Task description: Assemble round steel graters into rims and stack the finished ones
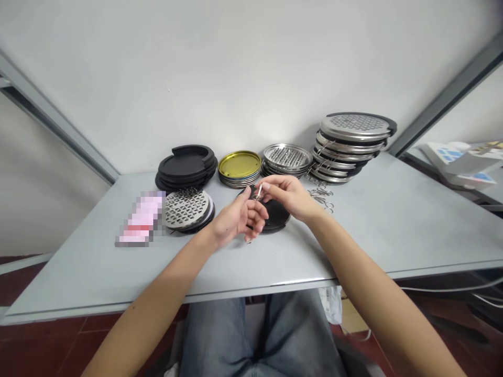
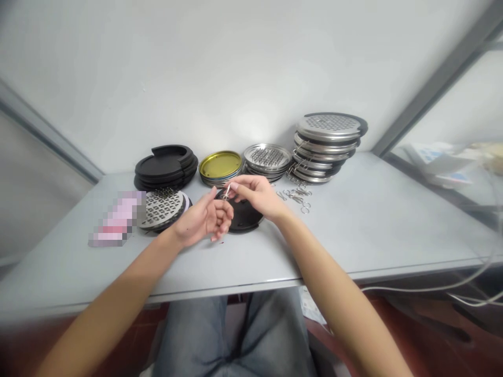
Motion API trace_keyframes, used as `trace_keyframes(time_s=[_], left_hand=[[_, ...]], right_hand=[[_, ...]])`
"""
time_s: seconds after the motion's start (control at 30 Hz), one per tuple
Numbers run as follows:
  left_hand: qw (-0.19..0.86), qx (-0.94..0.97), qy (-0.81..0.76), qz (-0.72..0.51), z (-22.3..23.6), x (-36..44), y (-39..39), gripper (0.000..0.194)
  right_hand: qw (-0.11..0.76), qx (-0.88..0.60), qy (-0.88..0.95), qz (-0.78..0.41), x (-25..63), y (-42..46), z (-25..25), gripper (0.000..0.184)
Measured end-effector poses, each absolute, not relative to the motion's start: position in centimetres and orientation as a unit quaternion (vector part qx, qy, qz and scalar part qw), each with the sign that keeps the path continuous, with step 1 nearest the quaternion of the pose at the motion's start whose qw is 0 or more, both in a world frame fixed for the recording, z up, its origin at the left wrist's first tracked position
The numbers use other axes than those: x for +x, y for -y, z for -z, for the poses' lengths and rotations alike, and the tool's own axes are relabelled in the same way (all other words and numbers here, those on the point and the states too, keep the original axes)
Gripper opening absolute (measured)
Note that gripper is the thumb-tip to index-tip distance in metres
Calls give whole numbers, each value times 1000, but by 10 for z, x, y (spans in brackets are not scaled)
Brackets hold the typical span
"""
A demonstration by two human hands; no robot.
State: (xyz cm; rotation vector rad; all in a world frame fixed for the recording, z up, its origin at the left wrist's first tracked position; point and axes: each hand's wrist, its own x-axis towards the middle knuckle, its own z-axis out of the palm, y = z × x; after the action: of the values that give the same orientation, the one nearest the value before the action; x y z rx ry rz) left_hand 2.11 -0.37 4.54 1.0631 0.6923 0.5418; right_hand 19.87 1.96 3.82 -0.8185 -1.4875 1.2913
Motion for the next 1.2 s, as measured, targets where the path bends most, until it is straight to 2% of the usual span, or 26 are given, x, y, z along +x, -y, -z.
trace_keyframes(time_s=[0.1, 0.2, 0.27, 0.33, 0.5, 0.77, 0.97, 1.07, 1.2], left_hand=[[575, 594, -414, -381, -42, 18, 0, 53], [351, 664, -428, -503, -39, 14, -2, 28], [229, 718, -397, -524, -39, 12, -3, 20], [156, 769, -353, -509, -39, 11, -3, 24], [111, 816, -278, -494, -35, 9, -6, 25], [49, 830, -256, -494, -30, 6, -8, 21], [41, 834, -274, -477, -28, 7, -9, 19], [40, 811, -327, -483, -25, 7, -12, 16], [55, 791, -375, -480, -21, 7, -15, 13]], right_hand=[[501, -328, 555, -578, 201, -20, -40, 29], [489, -320, 520, -623, 202, -18, -42, 28], [470, -308, 509, -652, 200, -17, -43, 30], [452, -293, 504, -675, 197, -16, -43, 35], [423, -297, 492, -701, 192, -16, -38, 41], [384, -289, 452, -751, 190, -15, -35, 31], [391, -315, 438, -746, 187, -15, -35, 27], [446, -375, 449, -678, 189, -20, -33, 24], [554, -449, 559, -423, 196, -24, -30, 22]])
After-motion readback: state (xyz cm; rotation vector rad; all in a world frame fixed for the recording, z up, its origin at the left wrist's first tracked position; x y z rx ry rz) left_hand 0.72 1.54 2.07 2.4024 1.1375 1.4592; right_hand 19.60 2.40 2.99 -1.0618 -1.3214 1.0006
